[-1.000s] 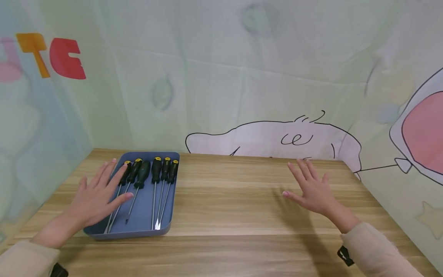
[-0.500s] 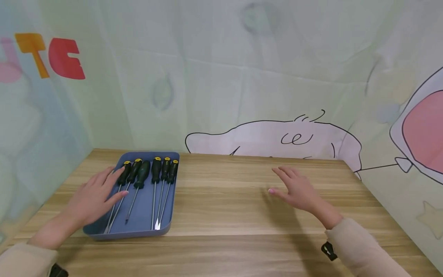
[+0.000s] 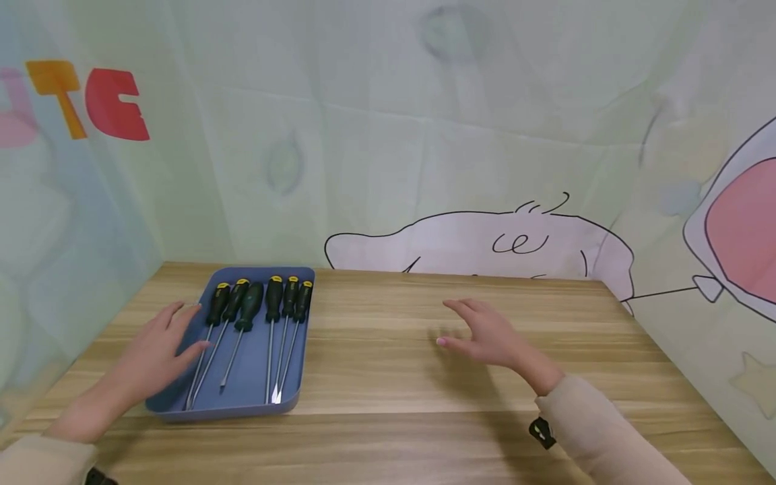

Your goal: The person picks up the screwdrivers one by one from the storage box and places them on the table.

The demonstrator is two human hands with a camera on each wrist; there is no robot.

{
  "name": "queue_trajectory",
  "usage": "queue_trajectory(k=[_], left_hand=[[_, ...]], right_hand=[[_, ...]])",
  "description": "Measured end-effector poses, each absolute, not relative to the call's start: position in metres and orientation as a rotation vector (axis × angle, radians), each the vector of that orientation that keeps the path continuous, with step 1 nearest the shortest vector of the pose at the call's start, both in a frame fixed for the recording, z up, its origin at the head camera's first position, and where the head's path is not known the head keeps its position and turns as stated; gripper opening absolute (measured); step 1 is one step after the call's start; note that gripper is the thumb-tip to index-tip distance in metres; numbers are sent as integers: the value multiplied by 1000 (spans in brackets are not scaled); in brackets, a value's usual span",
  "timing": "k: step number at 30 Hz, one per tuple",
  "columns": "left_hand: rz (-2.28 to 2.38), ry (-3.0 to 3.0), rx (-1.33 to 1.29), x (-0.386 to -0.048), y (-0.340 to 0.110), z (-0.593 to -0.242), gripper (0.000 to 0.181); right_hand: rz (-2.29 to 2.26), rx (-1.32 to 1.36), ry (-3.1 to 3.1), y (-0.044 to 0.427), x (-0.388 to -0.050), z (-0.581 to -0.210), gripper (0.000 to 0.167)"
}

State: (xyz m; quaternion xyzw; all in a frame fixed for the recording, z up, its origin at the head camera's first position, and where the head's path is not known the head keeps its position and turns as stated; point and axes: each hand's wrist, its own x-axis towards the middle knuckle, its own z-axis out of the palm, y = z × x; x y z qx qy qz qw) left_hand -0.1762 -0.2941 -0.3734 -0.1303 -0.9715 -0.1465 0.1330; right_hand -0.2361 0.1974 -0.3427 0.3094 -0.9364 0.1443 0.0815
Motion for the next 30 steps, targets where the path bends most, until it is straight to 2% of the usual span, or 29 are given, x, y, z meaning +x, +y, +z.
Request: queue_trajectory(k=[8, 19, 30], left_hand=[[-451, -2851, -369, -175, -299, -379, 63], [-514, -2824, -321, -174, -297, -382, 58], [-573, -2821, -251, -176, -298, -384, 56]], right_hand=[[492, 983, -2816, 175, -241, -345, 61], [729, 1046, -2922, 138, -244, -346, 61], [914, 1035, -2931, 100, -244, -353, 54]])
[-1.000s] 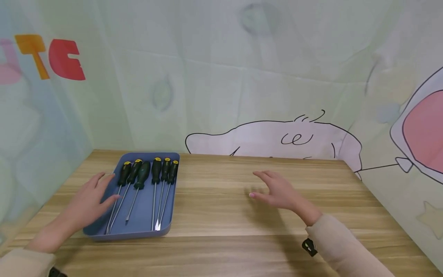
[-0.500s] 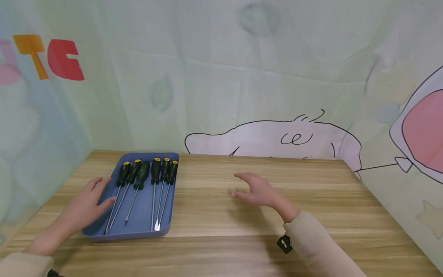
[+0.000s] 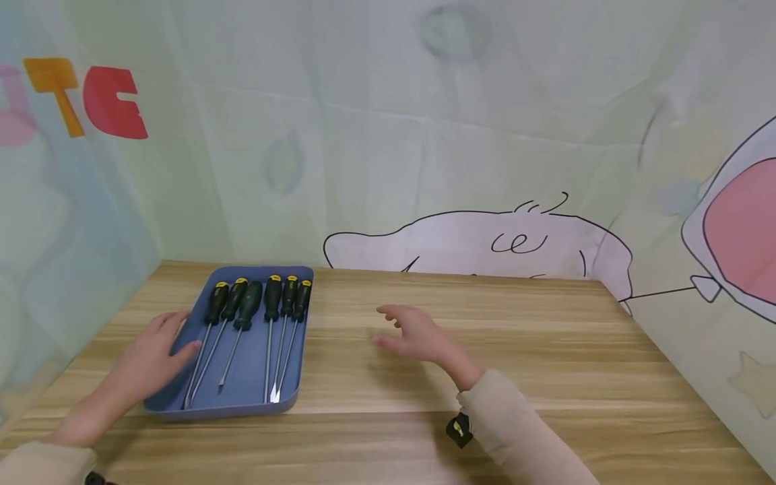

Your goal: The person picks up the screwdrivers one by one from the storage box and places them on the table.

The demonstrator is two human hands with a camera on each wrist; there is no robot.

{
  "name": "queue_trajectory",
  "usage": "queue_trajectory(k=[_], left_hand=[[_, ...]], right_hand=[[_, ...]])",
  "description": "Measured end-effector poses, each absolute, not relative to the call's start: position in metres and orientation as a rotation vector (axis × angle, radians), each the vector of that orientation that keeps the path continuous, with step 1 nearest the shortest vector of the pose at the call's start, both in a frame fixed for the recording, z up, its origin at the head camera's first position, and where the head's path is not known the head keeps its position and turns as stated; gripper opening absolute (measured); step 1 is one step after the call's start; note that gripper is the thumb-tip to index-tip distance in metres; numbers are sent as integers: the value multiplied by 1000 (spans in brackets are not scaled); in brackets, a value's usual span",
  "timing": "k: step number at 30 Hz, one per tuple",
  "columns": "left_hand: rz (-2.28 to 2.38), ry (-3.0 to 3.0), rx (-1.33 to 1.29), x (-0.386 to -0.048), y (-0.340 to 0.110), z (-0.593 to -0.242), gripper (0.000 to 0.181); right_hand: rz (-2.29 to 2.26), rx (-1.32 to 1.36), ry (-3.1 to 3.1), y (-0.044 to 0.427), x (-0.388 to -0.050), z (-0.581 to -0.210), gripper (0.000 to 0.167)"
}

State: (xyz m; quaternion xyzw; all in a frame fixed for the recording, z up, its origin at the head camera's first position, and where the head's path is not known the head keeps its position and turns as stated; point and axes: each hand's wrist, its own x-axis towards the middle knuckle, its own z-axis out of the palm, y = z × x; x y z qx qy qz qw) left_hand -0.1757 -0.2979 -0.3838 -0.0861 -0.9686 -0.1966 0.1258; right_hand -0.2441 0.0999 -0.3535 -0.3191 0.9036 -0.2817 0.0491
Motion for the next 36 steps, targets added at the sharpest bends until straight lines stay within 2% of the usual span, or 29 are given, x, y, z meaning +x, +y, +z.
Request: queue_trajectory(k=[9, 17, 26, 36], left_hand=[[-604, -2841, -141, -173, -296, -384, 55], [-674, -2893, -45, -174, -295, -383, 53], [-790, -2881, -20, -174, -294, -384, 52], [-834, -2859, 29, -174, -295, -385, 46]], right_hand=[[-1063, -822, 2676, 71, -243, -362, 49], [-1253, -547, 2561, 45, -238, -369, 54], [-1680, -227, 2188, 21, -240, -383, 53], [-1828, -189, 2050, 1, -233, -388, 51]])
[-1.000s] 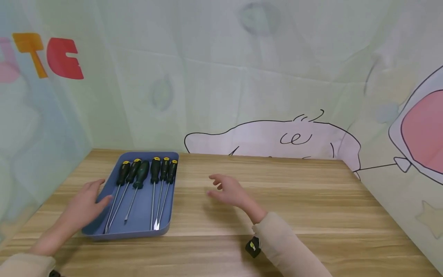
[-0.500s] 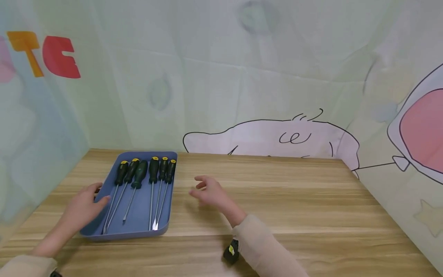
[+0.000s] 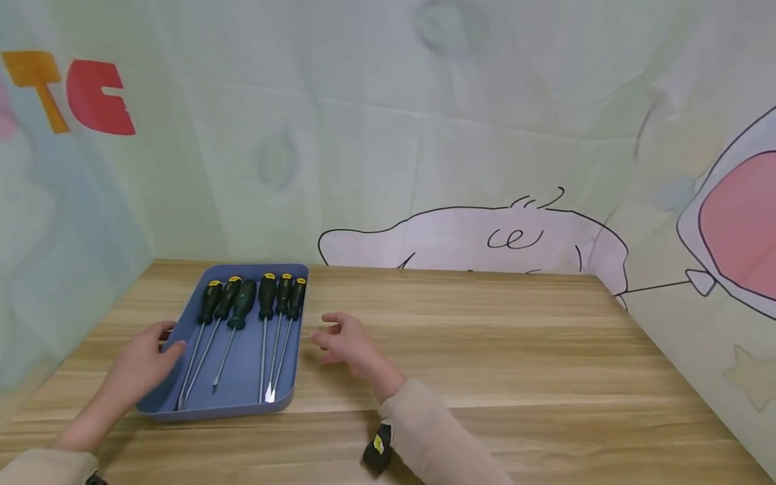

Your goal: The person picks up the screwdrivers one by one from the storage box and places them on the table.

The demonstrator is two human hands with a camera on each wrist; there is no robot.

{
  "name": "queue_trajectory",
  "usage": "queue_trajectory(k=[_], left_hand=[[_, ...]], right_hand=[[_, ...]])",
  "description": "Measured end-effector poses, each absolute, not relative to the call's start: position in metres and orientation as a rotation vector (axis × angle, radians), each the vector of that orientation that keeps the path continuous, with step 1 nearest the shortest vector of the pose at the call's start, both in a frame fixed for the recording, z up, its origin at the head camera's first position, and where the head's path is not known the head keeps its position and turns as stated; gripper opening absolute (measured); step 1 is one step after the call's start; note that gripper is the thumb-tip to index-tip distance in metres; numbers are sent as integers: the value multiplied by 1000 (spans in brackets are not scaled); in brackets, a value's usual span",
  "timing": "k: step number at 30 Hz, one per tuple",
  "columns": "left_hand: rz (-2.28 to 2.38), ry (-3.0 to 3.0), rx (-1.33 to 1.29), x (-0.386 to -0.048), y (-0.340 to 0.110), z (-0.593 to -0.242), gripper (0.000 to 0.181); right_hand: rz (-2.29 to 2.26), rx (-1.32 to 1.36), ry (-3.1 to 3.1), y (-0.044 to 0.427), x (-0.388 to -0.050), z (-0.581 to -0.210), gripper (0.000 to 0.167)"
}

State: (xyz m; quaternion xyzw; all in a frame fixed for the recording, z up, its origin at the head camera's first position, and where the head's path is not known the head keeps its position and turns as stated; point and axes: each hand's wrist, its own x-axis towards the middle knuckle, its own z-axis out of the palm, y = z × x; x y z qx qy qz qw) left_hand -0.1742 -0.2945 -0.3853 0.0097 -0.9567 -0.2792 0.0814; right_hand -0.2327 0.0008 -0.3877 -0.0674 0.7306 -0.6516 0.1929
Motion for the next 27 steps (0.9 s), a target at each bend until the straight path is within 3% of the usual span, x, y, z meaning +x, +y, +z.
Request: queue_trajectory(k=[14, 27], left_hand=[[-742, -2790, -31, -172, -300, -386, 34], [-640, -2697, -105, -171, -295, -390, 28]], right_hand=[[-1899, -69, 2000, -34, -222, -389, 50], [-1869, -40, 2076, -37, -219, -384, 53]])
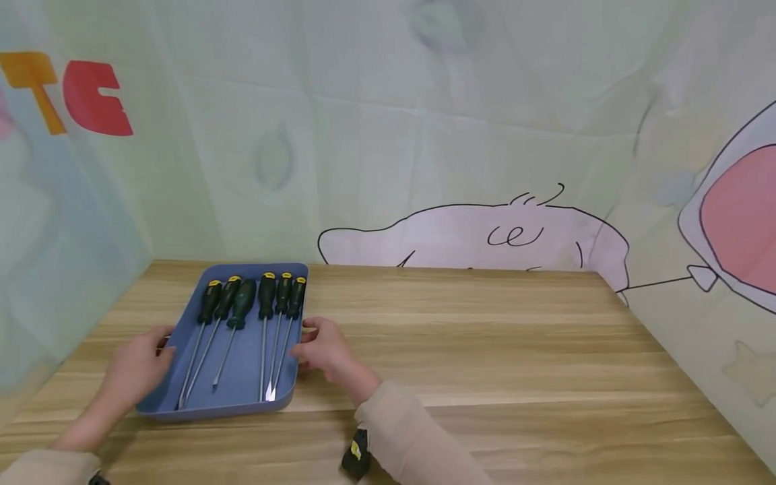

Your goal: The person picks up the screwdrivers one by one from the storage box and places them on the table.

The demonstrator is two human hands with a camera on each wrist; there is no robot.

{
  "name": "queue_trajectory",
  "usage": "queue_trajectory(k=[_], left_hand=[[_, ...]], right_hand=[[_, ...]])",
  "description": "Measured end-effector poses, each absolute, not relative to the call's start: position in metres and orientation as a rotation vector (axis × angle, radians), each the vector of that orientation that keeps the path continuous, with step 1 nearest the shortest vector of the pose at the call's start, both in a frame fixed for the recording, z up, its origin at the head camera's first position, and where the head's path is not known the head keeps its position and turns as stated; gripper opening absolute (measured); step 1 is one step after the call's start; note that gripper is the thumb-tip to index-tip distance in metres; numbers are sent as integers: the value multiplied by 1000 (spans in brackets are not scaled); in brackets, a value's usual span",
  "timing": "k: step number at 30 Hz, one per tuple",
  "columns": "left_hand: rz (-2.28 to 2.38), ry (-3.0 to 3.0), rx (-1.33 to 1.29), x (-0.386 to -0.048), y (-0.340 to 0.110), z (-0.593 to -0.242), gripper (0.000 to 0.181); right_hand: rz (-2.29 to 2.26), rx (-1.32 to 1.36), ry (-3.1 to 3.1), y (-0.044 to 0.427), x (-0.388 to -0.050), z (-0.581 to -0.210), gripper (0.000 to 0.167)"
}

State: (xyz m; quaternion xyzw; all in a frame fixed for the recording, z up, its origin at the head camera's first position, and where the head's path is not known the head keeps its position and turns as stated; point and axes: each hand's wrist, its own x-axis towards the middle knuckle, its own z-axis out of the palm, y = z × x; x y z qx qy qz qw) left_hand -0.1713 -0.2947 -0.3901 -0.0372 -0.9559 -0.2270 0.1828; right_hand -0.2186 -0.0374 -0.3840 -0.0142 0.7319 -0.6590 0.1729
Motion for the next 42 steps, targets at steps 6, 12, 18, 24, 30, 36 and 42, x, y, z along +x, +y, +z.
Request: queue_trajectory(k=[6, 12, 18, 24, 30, 36, 42], left_hand=[[-654, -2660, -119, -171, -290, -391, 26], [-670, -2667, -98, -170, -287, -391, 28], [-692, -2644, -108, -168, -283, -393, 29], [-723, -2671, -106, -170, -280, -393, 31], [-761, -2686, -120, -171, -274, -391, 30], [-851, -2753, -112, -174, -259, -385, 32], [-868, -2746, -104, -176, -244, -385, 28]], right_hand=[[-1808, -1, 2124, -36, -221, -381, 52], [-1788, 16, 2110, -33, -223, -378, 53], [-1758, 32, 2108, -29, -224, -378, 52], [-1753, 41, 2092, -24, -224, -377, 53], [-1759, 4, 2070, -14, -226, -375, 55], [-1734, 3, 2070, 3, -229, -374, 57], [-1741, 45, 2036, 18, -229, -374, 59]])
